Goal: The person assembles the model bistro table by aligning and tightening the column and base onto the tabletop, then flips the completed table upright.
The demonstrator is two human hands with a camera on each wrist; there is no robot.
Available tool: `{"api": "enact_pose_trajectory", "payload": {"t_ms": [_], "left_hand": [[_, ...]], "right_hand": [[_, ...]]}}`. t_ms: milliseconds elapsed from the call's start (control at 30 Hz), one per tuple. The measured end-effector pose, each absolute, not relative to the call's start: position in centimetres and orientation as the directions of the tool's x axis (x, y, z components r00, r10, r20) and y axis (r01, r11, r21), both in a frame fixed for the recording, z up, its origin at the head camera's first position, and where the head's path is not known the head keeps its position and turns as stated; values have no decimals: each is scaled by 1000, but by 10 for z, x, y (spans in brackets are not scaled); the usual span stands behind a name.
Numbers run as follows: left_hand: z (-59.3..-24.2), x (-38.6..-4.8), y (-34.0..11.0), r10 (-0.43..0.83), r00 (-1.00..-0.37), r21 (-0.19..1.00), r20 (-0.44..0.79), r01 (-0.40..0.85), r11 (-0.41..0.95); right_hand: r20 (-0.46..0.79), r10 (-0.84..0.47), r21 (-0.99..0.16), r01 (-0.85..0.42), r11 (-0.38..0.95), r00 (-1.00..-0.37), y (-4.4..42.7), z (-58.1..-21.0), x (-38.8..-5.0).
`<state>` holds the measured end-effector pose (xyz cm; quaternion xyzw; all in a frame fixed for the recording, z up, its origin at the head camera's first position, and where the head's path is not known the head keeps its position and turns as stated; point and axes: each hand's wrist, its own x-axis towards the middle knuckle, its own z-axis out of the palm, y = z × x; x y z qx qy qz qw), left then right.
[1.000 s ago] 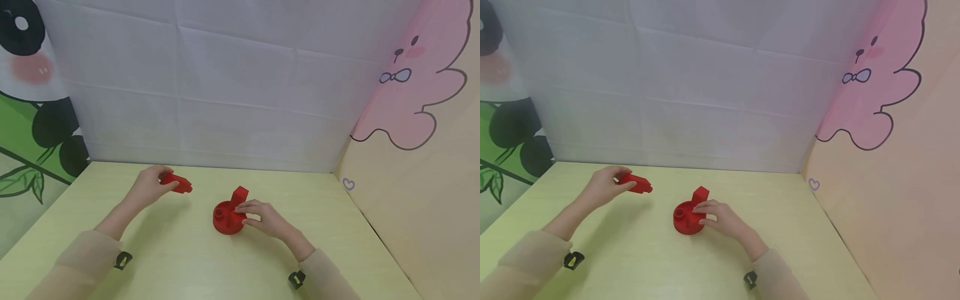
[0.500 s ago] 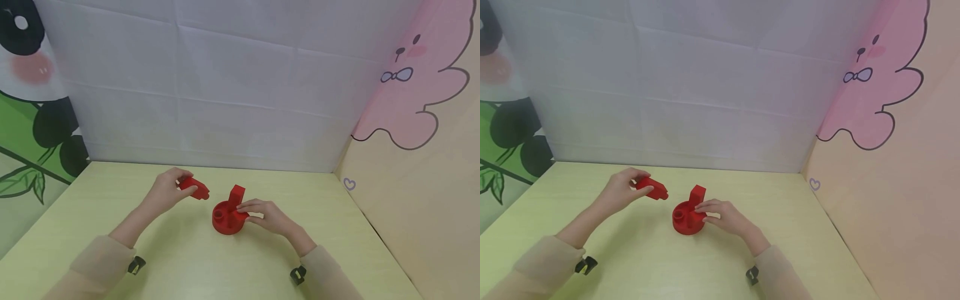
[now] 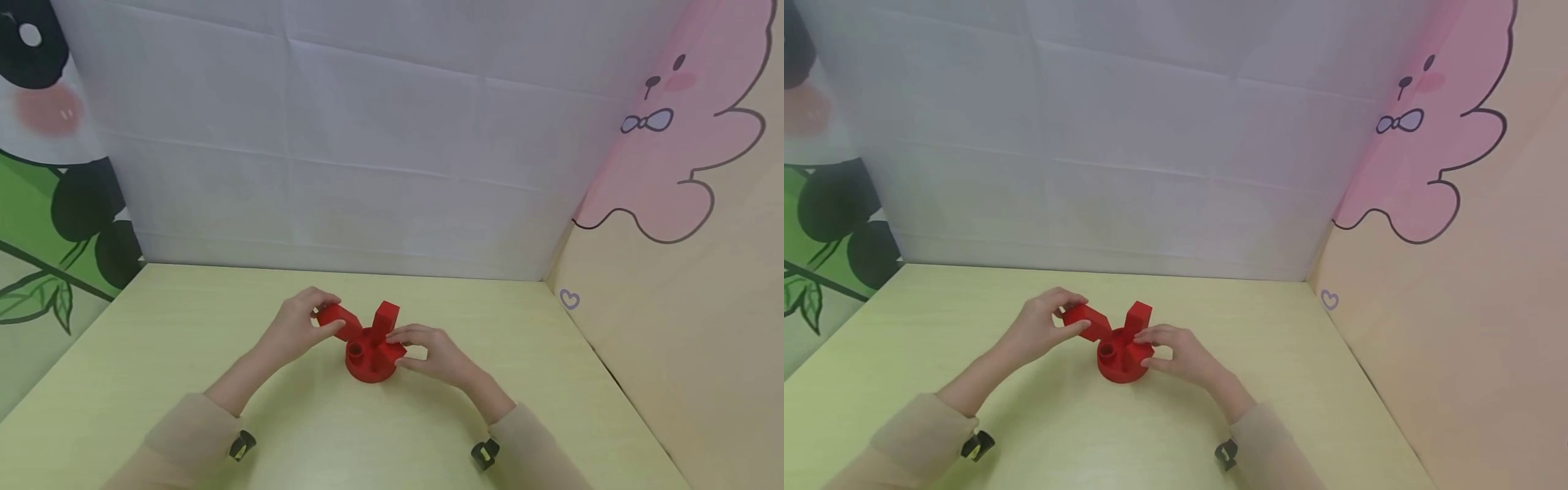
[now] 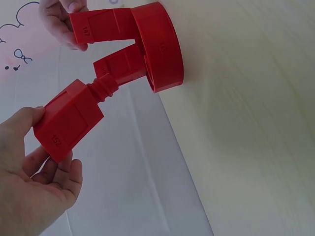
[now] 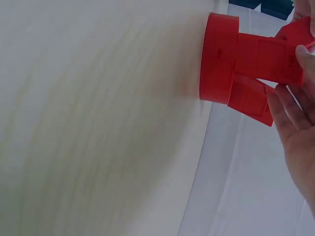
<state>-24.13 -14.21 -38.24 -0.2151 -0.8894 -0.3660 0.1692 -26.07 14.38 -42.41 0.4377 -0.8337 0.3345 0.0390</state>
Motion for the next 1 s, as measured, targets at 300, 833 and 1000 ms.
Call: {"api": "enact_pose_trajectory", "payload": {"t_ms": [300, 833, 1000], "left_hand": [[-394, -246, -132, 307, -840, 574, 447, 533, 622], [-417, -248, -125, 307, -859, 588, 410, 506, 631], [-420, -248, -123, 298, -859, 599, 416, 506, 621]], "right_hand": [[306, -493, -627, -562, 539, -814, 120, -425, -241], [342, -433, -632, -545, 550, -834, 121, -429, -242], [326, -442, -645, -538, 542, -836, 122, -429, -245]]}}
